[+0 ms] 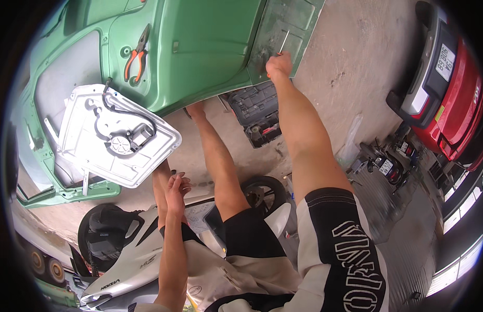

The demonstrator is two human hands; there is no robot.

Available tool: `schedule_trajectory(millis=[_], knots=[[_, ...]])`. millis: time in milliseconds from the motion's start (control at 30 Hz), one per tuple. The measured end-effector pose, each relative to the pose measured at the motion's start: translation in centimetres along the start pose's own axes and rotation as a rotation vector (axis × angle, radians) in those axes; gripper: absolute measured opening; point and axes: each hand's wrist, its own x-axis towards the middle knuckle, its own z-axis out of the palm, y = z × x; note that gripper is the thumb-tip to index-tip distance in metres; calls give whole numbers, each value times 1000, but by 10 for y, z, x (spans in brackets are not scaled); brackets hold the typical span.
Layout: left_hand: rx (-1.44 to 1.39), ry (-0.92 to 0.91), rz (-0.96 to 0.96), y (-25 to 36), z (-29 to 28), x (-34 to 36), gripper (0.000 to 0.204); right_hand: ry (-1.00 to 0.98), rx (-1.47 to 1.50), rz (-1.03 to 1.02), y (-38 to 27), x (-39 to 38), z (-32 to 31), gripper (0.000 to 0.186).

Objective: The person positions a window regulator onto a car door panel, aligns it with the mounting holes, and secures it using a screwdriver and screws.

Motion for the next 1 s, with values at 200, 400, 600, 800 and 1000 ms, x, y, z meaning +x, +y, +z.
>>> schedule_trajectory(millis=[200,400,600,800,1000], knots=[[116,-45,-73,7,18,6,26,57,59,-60,11,36,-12,48],[83,26,-89,15,10,5,28,19,8,-78,7,26,3,66],[151,4,-99,24,21,13,29,117,-138,-352,28,43,-32,59],[21,39,-72,12,16,8,27,2,184,-655,6,-88,-27,26],[4,139,93,32,13,1,24,-526,378,-750,-54,-255,-8,15]])
